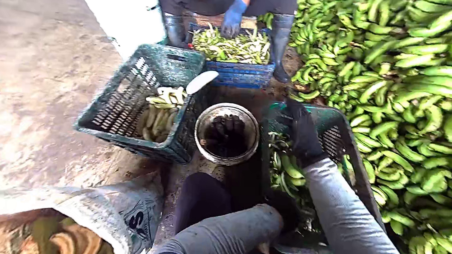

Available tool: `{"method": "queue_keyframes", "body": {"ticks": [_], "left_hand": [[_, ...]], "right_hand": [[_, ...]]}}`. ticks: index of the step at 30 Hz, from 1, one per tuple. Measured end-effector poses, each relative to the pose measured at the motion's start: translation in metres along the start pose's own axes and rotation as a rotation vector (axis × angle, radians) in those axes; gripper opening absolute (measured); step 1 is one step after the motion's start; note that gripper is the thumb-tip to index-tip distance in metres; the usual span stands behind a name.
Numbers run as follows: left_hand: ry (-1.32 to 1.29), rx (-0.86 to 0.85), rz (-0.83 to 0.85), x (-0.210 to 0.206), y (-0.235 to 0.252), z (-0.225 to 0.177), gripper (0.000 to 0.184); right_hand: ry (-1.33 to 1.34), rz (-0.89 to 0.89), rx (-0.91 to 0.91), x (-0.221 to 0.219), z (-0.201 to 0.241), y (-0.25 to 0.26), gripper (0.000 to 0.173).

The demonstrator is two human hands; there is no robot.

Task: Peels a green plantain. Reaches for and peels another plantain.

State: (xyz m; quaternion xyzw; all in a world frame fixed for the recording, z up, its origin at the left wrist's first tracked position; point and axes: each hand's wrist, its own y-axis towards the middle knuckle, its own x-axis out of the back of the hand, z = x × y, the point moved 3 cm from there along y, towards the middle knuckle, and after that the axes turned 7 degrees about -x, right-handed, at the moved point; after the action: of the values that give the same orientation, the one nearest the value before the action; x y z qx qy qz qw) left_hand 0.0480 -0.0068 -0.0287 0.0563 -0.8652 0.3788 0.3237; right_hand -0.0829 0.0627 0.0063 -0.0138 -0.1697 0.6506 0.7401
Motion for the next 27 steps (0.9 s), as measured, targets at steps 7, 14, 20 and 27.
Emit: {"method": "queue_keyframes", "body": {"ticks": [7, 14, 20, 27], "left_hand": [[-0.111, -0.054, 0.005, 0.003, 0.002, -0.001, 0.036], [-0.061, -0.037, 0.048, 0.000, 0.015, -0.003, 0.036], [-0.157, -0.081, 0.035, -0.001, 0.019, 0.000, 0.036], [-0.136, -0.009, 0.084, -0.001, 0.022, 0.001, 0.041]], "right_hand": [[-1.248, 0.103, -0.366, 0.037, -0.169, 0.031, 0.067], [-1.302, 0.023, -0.354, 0.052, -0.234, 0.035, 0.067], [-1.184, -0.026, -0.365, 0.062, -0.224, 0.037, 0.061], [-0.504, -0.229, -0.352, 0.084, -0.208, 0.016, 0.055]]}}
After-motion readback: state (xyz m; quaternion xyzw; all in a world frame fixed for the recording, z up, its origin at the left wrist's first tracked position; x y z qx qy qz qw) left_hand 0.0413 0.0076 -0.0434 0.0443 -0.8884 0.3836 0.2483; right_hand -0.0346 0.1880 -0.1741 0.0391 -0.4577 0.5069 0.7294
